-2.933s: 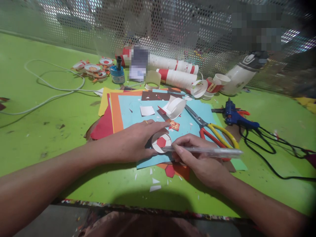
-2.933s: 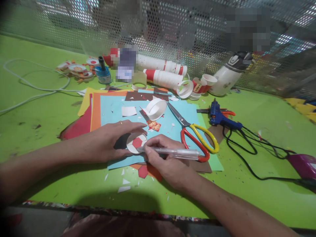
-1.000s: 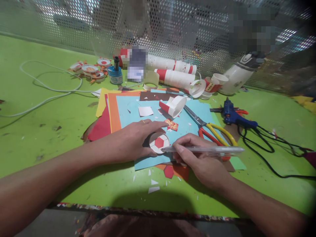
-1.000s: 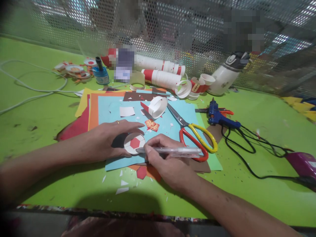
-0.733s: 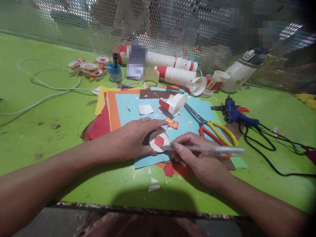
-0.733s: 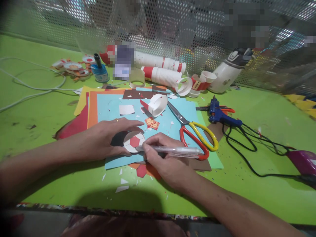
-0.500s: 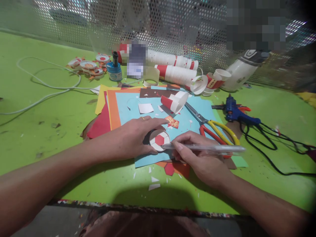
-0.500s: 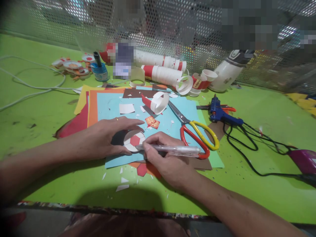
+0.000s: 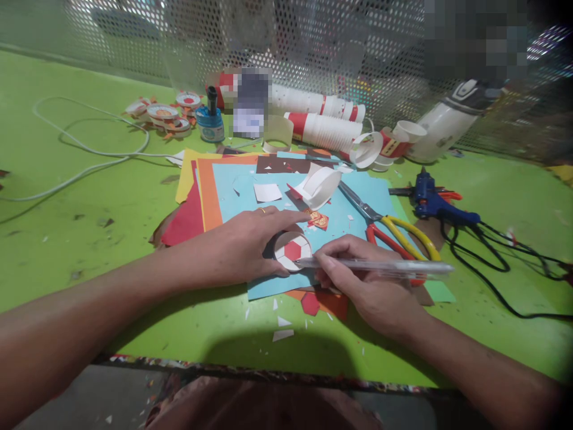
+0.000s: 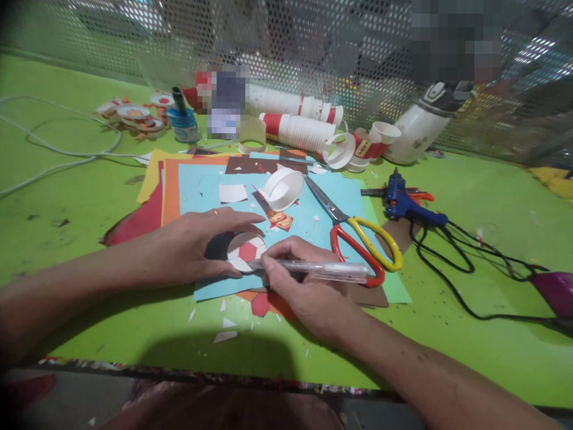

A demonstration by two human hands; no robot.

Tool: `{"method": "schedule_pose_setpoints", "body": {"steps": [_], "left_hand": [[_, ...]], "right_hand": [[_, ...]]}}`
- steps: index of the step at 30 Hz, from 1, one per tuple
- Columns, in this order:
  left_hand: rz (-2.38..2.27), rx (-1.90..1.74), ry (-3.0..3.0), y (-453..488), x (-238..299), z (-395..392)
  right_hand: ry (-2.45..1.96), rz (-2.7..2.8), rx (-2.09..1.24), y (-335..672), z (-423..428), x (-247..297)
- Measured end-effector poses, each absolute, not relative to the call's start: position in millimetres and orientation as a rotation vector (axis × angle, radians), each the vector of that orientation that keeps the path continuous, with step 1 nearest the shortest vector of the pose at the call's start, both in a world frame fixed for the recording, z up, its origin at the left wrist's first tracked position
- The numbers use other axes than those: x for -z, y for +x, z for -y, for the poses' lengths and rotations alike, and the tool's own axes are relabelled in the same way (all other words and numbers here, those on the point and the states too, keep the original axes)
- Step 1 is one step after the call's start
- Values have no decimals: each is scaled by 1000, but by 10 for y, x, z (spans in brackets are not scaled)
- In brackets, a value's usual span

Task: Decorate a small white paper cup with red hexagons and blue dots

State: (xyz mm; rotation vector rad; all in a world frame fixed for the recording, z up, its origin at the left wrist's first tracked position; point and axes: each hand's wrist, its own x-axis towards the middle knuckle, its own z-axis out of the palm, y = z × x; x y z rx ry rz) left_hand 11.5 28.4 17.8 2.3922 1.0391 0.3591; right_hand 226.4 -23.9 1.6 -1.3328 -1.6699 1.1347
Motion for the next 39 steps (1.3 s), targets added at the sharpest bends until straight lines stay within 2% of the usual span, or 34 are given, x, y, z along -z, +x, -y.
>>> {"method": "schedule_pose_setpoints", "body": {"steps": [39], "left_hand": [[-1070,-351,2383,97,-161,-282]], "right_hand": [[-1426,1714,-1127,2265,230,-75]]}}
